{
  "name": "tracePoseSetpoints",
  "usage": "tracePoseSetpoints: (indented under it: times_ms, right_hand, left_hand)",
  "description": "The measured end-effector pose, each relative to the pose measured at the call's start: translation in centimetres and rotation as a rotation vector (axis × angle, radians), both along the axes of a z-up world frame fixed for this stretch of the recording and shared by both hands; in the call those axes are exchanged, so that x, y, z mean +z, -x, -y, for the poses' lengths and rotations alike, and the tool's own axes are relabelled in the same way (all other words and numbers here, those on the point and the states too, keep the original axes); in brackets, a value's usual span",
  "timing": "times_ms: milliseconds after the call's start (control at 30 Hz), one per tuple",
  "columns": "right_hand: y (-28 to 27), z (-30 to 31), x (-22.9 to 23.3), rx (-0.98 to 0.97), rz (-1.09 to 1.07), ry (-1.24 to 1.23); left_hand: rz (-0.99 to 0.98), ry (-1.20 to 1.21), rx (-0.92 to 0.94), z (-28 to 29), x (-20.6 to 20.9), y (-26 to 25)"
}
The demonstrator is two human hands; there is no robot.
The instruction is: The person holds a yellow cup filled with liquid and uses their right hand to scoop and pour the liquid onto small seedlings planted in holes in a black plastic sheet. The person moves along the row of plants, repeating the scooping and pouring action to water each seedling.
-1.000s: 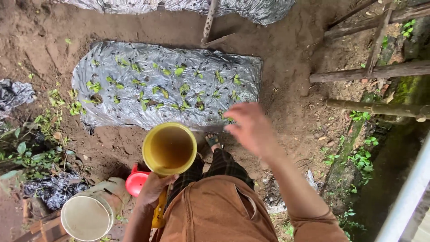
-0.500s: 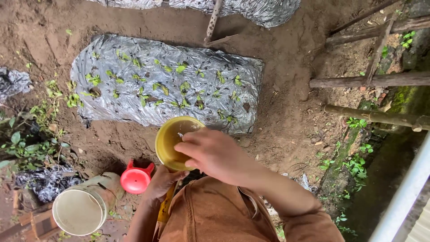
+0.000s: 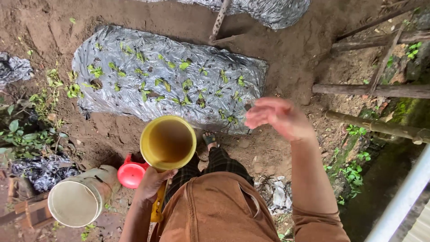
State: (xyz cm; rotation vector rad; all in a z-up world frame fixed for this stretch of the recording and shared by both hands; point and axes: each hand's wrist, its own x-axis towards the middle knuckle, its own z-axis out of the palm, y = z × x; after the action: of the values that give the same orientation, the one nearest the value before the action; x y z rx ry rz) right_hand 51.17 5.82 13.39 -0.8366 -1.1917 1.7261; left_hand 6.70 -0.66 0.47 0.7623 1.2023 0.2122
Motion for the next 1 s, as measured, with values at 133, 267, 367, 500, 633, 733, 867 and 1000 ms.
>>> tracePoseSetpoints:
  times_ms: [133, 267, 367, 500, 633, 733, 867, 1000]
  right_hand:
    - [5.7, -1.6, 1.5, -0.085, 1.000, 0.130]
    - [14.8, -0.4, -2.2, 0.069, 0.803, -0.289]
    - [19.9, -0.7, -6.8, 0.037, 0.854, -0.782]
    - [21.9, 0.3, -9.8, 0.455, 1.452, -0.646]
    - [18.9, 0.1, -4.3, 0.282, 1.235, -0.658]
    - [13.7, -1.7, 4.1, 0.194, 0.966, -0.581]
    - [5.7, -1.5, 5.6, 0.006, -0.281, -0.299]
    - [4.0, -4.4, 0.0, -0.115, 1.136, 0.455]
  left_hand:
    - [-0.041, 0.036, 0.024, 0.7, -1.5, 0.2]
    - [-0.137, 0.055, -0.070, -0.5, 1.0, -1.6]
    - [-0.060, 0.009, -0.028, 0.2, 0.6, -2.3]
    - [-0.072, 0.061, 0.015, -1.1, 1.8, -3.8]
    - [-0.085, 0.118, -0.078, -1.8, 1.9, -3.7]
    - [-0.086, 0.110, -0.109, -3.0, 1.8, -3.0]
    - [0.010, 0.017, -0.194, -2.7, -1.3, 1.1]
    - [0.062, 0.054, -0.125, -2.8, -3.9, 4.5]
